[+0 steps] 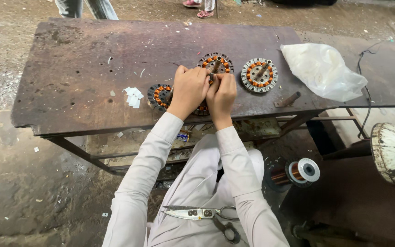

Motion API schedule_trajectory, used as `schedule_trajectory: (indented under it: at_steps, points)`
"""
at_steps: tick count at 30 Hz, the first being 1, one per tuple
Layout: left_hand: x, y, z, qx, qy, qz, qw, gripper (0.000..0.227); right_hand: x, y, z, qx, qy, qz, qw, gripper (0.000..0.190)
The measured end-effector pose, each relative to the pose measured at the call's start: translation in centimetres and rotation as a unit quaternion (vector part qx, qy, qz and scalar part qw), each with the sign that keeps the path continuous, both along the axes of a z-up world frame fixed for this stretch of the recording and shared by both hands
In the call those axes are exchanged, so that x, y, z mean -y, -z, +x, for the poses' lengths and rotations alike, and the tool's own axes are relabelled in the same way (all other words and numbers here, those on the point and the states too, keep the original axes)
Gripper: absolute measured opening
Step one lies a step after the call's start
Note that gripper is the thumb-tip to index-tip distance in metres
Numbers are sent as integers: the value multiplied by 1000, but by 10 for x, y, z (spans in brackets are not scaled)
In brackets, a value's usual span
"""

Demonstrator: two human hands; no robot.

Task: The person sits on the floor and uses shears to cut small white strips, then inserts them into slots on circular motor stator components. The person handles multiple stators, placing them on the table and adjusting their positions.

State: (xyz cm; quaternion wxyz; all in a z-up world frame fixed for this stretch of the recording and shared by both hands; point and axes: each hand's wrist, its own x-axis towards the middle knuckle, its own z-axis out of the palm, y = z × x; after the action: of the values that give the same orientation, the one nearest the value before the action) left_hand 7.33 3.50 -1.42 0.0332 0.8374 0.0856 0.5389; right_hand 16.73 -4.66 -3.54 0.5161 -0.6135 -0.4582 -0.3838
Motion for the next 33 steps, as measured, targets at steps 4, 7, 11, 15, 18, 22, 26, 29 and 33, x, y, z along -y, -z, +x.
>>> schedule_trajectory:
  at_steps: [4, 7, 11, 15, 18, 22, 26, 29, 33]
  points:
    - [-1, 0, 2, 2, 0, -6, 1000, 7, -9, 5, -2, -110, -12, 35, 993, 12]
    - [-2, 3, 2, 13, 9, -6, 1000, 6, -8, 8, 0, -129, -13, 21, 991, 15]
    - [-4, 2, 3, 8, 14, 2, 1000, 7, -8, 4, 6, -157, -31, 0, 987, 17]
    - [-4, 4, 2, 0, 12, -10, 1000, 6, -11, 7, 1, -151, -49, 36, 987, 16]
    - [-8, 4, -2, 0, 28, -8, 1000, 6, -5, 6, 3, -13, -53, 16, 998, 13]
    - [-9, 3, -3, 1, 29, 3, 1000, 7, 13, -7, 21, -49, -105, -93, 989, 11]
    - [-6, 3, -4, -6, 22, 4, 1000, 9, 23, -25, 29, -104, -140, -188, 967, 10]
    - [-6, 2, -4, -19, 13, 4, 1000, 9, 26, -40, 31, -33, -128, -226, 965, 11]
    - [-11, 4, -8, -17, 16, 3, 1000, 9, 28, -49, 32, 51, -139, -260, 954, 12]
